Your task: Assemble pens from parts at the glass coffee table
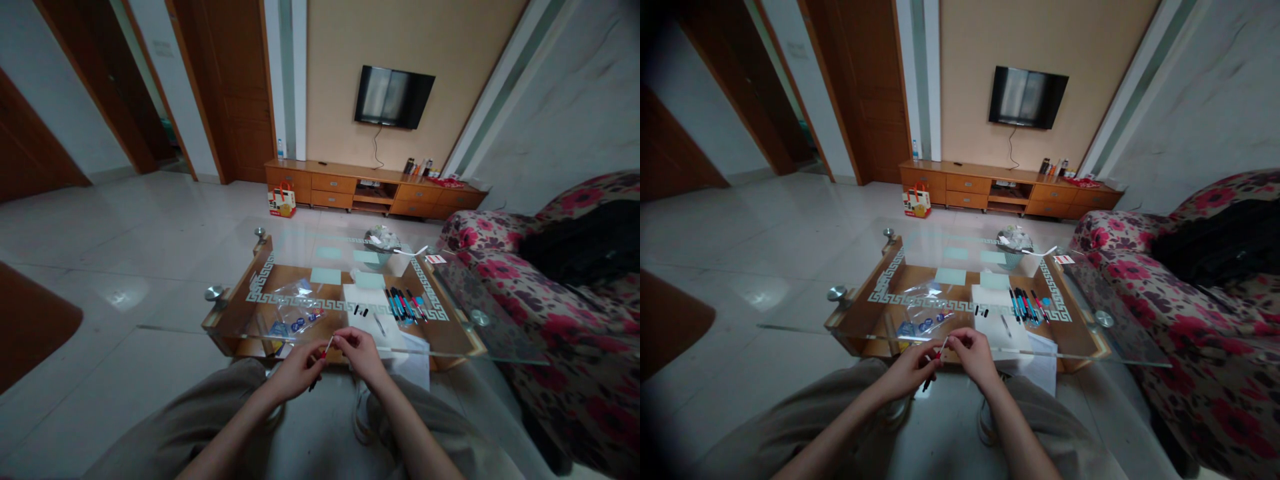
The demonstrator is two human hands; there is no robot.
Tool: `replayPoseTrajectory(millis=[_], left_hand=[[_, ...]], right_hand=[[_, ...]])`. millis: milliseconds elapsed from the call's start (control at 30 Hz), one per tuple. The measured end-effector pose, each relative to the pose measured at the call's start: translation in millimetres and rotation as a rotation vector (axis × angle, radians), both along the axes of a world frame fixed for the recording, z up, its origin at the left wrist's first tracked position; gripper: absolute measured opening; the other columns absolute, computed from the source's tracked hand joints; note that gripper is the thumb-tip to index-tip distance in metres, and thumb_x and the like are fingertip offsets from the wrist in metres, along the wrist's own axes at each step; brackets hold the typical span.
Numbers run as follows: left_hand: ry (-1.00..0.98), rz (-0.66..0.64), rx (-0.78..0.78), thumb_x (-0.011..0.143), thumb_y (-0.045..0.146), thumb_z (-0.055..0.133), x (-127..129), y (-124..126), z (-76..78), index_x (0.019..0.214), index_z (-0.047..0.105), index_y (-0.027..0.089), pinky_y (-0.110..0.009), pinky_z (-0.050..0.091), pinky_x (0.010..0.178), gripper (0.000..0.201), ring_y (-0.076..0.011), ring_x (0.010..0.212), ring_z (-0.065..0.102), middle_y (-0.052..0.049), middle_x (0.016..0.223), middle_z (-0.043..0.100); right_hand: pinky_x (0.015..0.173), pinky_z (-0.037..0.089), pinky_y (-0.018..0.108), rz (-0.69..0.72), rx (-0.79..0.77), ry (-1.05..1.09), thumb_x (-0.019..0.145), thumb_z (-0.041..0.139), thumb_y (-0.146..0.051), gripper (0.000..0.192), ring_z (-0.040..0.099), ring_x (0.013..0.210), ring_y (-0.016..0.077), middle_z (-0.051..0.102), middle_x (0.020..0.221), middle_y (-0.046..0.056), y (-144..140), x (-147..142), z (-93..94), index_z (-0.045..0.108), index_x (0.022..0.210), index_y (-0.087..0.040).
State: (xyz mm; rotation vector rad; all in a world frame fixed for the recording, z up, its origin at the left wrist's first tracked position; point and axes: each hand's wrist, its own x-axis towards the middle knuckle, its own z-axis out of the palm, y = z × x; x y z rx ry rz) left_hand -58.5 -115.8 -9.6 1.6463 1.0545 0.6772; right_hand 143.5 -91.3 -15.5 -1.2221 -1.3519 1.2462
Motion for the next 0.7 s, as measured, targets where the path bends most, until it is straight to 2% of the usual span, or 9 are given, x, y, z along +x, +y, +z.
replayPoseTrajectory(millis=[200, 467, 700], left_hand=[[0.007, -0.003, 0.007, 0.091, 0.038, 0.056, 0.3, 0.6, -0.6, 0.134, 0.058, 0.018, -0.022, 0.046, 0.057, 0.048, -0.0134, 0.063, 0.062, -0.005, 0.082, 0.068], [0.040, -0.010, 0.027, 0.090, 0.036, 0.057, 0.2, -0.3, 2.3, 0.133, 0.060, 0.017, -0.023, 0.046, 0.059, 0.047, -0.0144, 0.063, 0.062, -0.005, 0.081, 0.069], [0.046, -0.001, 0.023, 0.092, 0.036, 0.054, 0.0, 0.1, 4.3, 0.135, 0.058, 0.017, -0.023, 0.046, 0.057, 0.048, -0.0136, 0.059, 0.061, -0.005, 0.080, 0.070]], right_hand=[[0.072, 0.054, 0.031, -0.030, 0.013, 0.037, 0.075, 0.078, -0.042, 0.029, 0.069, 0.075, 0.0202, 0.074, 0.082, 0.007, -1.6, 0.3, 1.8, 0.072, 0.088, -0.017], [0.068, 0.052, 0.030, -0.099, 0.041, -0.025, 0.072, 0.079, -0.039, 0.026, 0.066, 0.072, 0.0182, 0.072, 0.080, 0.005, -1.1, 1.1, 7.4, 0.072, 0.084, -0.017], [0.071, 0.051, 0.030, -0.057, 0.052, -0.016, 0.076, 0.077, -0.039, 0.024, 0.066, 0.074, 0.0183, 0.072, 0.080, 0.005, -0.8, 1.3, 6.5, 0.072, 0.084, -0.017]])
